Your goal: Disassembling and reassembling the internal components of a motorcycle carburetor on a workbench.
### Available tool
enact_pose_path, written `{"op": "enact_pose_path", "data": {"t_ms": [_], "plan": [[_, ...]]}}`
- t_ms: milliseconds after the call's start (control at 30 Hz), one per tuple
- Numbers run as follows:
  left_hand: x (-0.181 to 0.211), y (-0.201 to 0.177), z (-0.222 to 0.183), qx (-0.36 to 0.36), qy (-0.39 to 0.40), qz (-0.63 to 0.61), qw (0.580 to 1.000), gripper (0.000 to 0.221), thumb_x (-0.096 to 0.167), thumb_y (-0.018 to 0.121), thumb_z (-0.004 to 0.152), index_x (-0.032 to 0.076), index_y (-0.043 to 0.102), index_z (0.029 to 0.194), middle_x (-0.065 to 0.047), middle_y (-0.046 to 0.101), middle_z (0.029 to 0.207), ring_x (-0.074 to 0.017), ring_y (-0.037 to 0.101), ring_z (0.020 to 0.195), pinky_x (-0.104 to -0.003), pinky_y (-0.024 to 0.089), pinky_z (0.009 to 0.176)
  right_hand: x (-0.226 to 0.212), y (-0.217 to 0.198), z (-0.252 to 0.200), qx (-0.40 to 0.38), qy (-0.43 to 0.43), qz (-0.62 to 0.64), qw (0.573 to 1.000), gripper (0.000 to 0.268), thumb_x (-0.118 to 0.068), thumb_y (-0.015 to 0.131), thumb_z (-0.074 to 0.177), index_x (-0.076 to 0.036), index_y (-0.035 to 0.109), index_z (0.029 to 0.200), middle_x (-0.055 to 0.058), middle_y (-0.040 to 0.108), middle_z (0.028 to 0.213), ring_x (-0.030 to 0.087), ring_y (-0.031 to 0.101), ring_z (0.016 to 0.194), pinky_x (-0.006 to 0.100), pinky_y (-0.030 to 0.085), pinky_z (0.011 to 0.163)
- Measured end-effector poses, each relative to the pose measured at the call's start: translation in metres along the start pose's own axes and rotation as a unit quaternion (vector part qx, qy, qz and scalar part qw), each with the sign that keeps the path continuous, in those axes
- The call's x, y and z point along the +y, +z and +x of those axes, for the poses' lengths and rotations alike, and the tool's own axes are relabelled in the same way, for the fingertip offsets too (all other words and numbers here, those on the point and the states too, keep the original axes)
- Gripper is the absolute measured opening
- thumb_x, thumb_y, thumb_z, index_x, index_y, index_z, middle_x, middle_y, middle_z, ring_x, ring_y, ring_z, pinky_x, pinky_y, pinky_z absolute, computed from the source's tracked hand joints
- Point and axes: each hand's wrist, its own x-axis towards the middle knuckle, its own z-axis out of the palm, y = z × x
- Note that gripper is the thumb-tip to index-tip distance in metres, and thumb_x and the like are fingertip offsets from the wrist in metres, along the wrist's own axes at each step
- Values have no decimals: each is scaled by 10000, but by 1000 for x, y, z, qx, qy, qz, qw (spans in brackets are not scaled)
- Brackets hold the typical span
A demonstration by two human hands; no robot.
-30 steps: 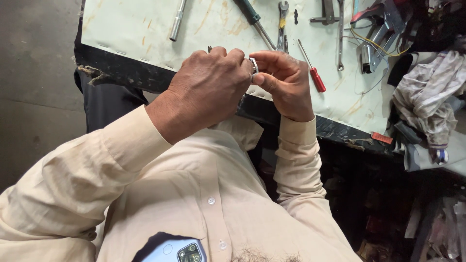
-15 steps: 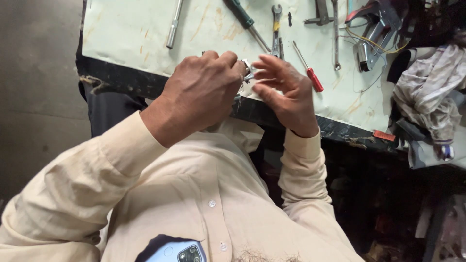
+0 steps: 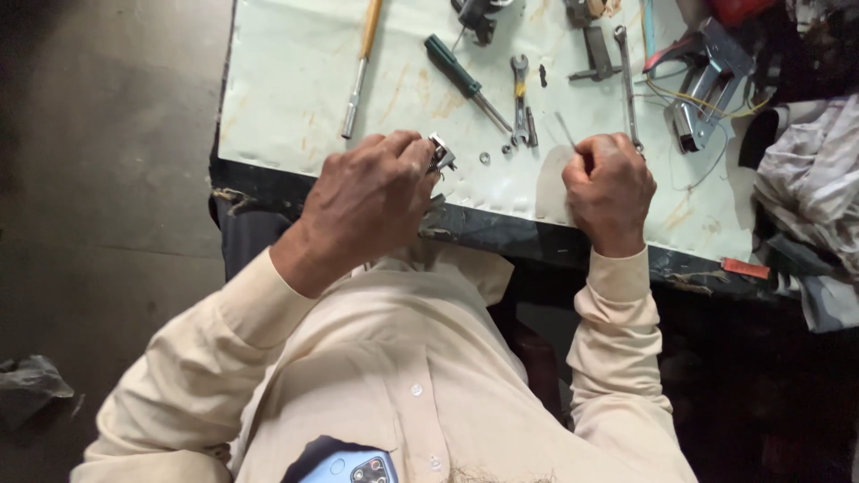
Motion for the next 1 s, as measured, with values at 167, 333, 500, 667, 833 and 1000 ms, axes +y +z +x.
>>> {"op": "enact_pose_path", "data": {"t_ms": [167, 333, 500, 667, 833, 1000], "plan": [[1, 6, -3, 61, 1, -8, 998, 254, 152, 641, 942, -29, 681, 1116, -197, 717, 1146, -362, 707, 962, -446, 589, 734, -32, 8, -11, 7, 131, 345, 929, 93, -40, 626, 1008, 16, 650, 1078, 17, 618, 850, 95, 549, 694, 255, 452, 629], [2, 18, 12, 139, 7, 0, 990, 273, 154, 674, 956, -28, 674, 1160, -192, 709, 1165, -366, 705, 999, -443, 581, 795, -106, 12, -2, -21, 132, 516, 846, 233, -19, 655, 1023, 18, 687, 1252, -29, 569, 823, 25, 444, 678, 195, 358, 590], [-3, 36, 25, 314, -15, 41, 949, 264, 136, 701, 1000, 0, 661, 1223, -164, 695, 1223, -357, 699, 1038, -421, 580, 885, -143, -1, 38, -66, 99, 485, 866, 449, -1, 592, 956, 2, 600, 1405, 45, 727, 1145, 38, 489, 620, 191, 432, 545], [-5, 56, 22, 333, -57, 9, 941, 267, 132, 705, 981, 5, 663, 1213, -156, 699, 1219, -351, 690, 1042, -420, 574, 898, -143, 22, 37, -97, 62, 586, 802, 483, 5, 545, 983, 13, 520, 1466, 69, 693, 1261, 55, 587, 932, 201, 511, 796], [-6, 56, 14, 342, -91, -53, 934, 312, 129, 701, 972, -13, 645, 1244, -175, 669, 1265, -371, 681, 1116, -427, 563, 955, -138, 39, 36, -90, 53, 618, 779, 409, -44, 565, 1046, 29, 561, 1448, 53, 692, 1200, 64, 633, 1035, 217, 549, 881], [-7, 17, 2, 227, -135, -289, 920, 625, 248, 741, 880, 19, 484, 1402, -176, 635, 1303, -319, 694, 1142, -406, 563, 976, -124, 42, 49, -156, 63, 630, 758, 387, -117, 629, 1048, 12, 597, 1412, 7, 702, 1027, 0, 535, 670, 166, 428, 536]]}}
